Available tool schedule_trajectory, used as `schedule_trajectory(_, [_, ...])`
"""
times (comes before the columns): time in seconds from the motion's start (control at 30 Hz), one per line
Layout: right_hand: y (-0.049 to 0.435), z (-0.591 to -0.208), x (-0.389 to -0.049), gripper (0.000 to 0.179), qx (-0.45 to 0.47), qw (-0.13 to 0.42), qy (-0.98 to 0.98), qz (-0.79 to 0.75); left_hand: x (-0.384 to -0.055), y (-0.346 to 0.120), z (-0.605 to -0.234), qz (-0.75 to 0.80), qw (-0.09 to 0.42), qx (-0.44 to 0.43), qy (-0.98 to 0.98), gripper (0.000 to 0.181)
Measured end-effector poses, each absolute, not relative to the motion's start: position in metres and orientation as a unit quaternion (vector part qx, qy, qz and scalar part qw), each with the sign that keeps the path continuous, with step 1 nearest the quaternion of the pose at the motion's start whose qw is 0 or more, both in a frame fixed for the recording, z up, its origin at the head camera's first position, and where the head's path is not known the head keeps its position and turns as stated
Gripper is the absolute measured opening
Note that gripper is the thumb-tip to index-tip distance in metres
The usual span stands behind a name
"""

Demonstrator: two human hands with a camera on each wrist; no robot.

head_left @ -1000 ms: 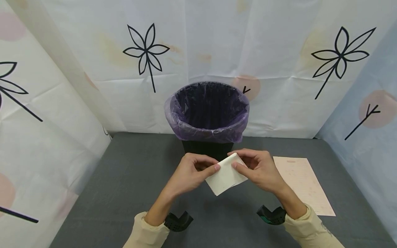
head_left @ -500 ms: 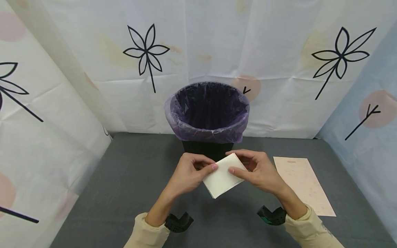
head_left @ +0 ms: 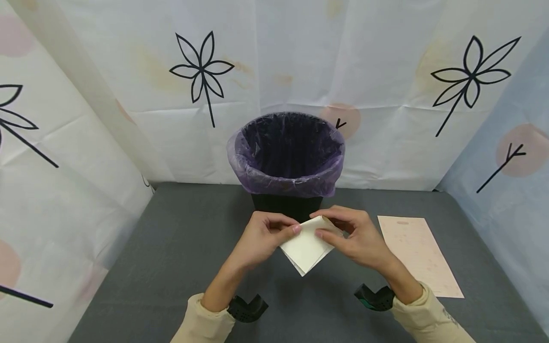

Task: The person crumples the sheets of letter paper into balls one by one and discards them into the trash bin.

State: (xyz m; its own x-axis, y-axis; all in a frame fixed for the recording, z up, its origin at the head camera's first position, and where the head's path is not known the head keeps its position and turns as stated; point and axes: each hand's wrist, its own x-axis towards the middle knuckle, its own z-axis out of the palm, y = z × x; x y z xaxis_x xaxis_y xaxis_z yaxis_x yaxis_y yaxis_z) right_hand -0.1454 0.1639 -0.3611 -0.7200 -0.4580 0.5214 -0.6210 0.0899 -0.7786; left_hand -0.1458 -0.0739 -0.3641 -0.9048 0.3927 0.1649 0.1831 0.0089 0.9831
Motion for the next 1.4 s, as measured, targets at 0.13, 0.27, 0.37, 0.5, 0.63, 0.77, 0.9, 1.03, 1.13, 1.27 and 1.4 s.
schedule_trajectory(0.13, [0.1632, -0.3607, -0.1469, 0.037, 0.387, 0.094, -0.725, 0.561, -0.1468, -0.075, -0.3639, 0.709, 0.112, 0.185, 0.671, 0.018])
schedule_trajectory(0.27, [0.163, -0.361, -0.1476, 0.038, 0.396, 0.1, -0.72, 0.561, -0.148, -0.0758, -0.3652, 0.729, 0.131, 0.173, 0.649, 0.023])
schedule_trajectory(0.37, [0.1628, -0.3615, -0.1472, 0.04, 0.4, 0.099, -0.717, 0.562, -0.1481, -0.0758, -0.3659, 0.738, 0.141, 0.16, 0.64, 0.026])
schedule_trajectory(0.5, [0.1626, -0.3621, -0.1465, 0.039, 0.397, 0.093, -0.717, 0.566, -0.1485, -0.0745, -0.367, 0.746, 0.15, 0.141, 0.634, 0.026])
schedule_trajectory(0.63, [0.1623, -0.3631, -0.1456, 0.036, 0.393, 0.078, -0.717, 0.57, -0.1489, -0.073, -0.3679, 0.749, 0.153, 0.13, 0.632, 0.026])
schedule_trajectory(0.77, [0.1618, -0.3636, -0.1442, 0.037, 0.389, 0.067, -0.725, 0.565, -0.1488, -0.0728, -0.3672, 0.748, 0.152, 0.122, 0.635, 0.026])
schedule_trajectory(0.9, [0.1617, -0.364, -0.1429, 0.042, 0.391, 0.061, -0.734, 0.552, -0.1495, -0.074, -0.367, 0.751, 0.153, 0.113, 0.632, 0.026])
schedule_trajectory(1.03, [0.1625, -0.3647, -0.1426, 0.044, 0.407, 0.055, -0.733, 0.543, -0.15, -0.0749, -0.3664, 0.759, 0.154, 0.102, 0.625, 0.026])
schedule_trajectory(1.13, [0.1631, -0.3662, -0.1429, 0.042, 0.424, 0.053, -0.725, 0.54, -0.15, -0.0752, -0.3658, 0.763, 0.152, 0.099, 0.62, 0.027])
schedule_trajectory(1.27, [0.1633, -0.3685, -0.1432, 0.041, 0.441, 0.053, -0.717, 0.537, -0.1498, -0.0749, -0.3652, 0.771, 0.149, 0.097, 0.612, 0.028])
schedule_trajectory(1.4, [0.1624, -0.3694, -0.1434, 0.056, 0.447, 0.065, -0.717, 0.531, -0.1496, -0.0739, -0.3641, 0.781, 0.143, 0.091, 0.601, 0.029])
